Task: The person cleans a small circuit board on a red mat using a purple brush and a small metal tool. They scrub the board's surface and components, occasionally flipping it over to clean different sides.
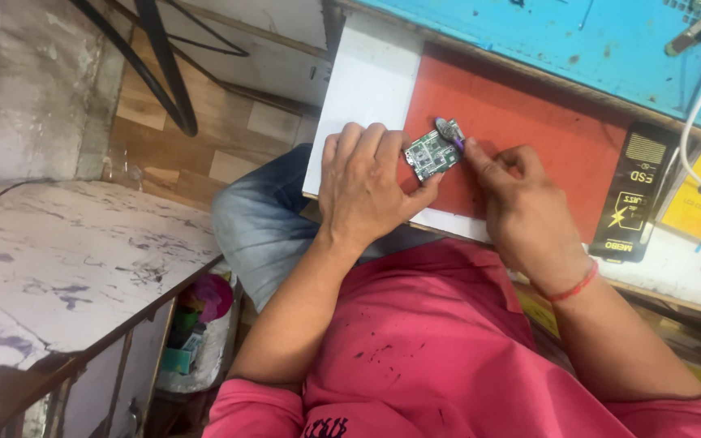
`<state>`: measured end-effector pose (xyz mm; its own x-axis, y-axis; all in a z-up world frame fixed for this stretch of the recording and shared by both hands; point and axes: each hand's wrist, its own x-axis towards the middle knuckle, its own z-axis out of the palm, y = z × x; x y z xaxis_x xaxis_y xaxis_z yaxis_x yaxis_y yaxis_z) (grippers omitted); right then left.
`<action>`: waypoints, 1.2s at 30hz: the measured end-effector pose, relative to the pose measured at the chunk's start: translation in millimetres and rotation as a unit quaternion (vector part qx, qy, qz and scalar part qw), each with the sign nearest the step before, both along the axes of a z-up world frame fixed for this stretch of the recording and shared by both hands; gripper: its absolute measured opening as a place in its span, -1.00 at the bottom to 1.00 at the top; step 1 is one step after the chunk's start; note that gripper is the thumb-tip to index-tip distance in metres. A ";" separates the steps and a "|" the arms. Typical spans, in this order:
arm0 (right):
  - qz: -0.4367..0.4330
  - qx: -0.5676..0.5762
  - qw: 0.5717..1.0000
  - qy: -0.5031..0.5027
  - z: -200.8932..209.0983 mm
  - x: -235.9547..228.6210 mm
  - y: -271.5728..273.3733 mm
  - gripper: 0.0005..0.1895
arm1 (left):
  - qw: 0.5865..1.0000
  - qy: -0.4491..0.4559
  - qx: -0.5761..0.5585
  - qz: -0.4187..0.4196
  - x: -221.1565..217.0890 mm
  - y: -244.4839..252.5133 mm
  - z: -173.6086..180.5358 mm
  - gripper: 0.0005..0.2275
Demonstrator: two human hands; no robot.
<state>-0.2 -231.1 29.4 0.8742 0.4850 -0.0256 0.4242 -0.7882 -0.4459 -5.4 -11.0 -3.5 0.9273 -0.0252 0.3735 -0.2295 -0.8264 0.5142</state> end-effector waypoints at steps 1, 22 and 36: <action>0.004 -0.004 1.000 -0.001 1.6 1.8 2.0 -0.36 | 1.000 -0.007 -0.002 0.001 -1.0 0.7 -0.2 -0.64; -0.013 -0.012 1.000 -0.002 8.0 0.3 1.9 -0.33 | 1.000 -0.008 0.010 0.005 -0.8 0.2 1.7 -0.62; 0.038 -0.034 0.999 -0.004 8.6 10.5 3.3 -0.35 | 1.000 0.002 -0.015 -0.017 -0.2 4.0 3.3 -0.63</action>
<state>10.3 -227.8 38.0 0.8350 0.5476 -0.0534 0.4878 -0.7816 -0.3888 -5.7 -7.0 -0.2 0.9275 -0.0450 0.3712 -0.2547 -0.8029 0.5390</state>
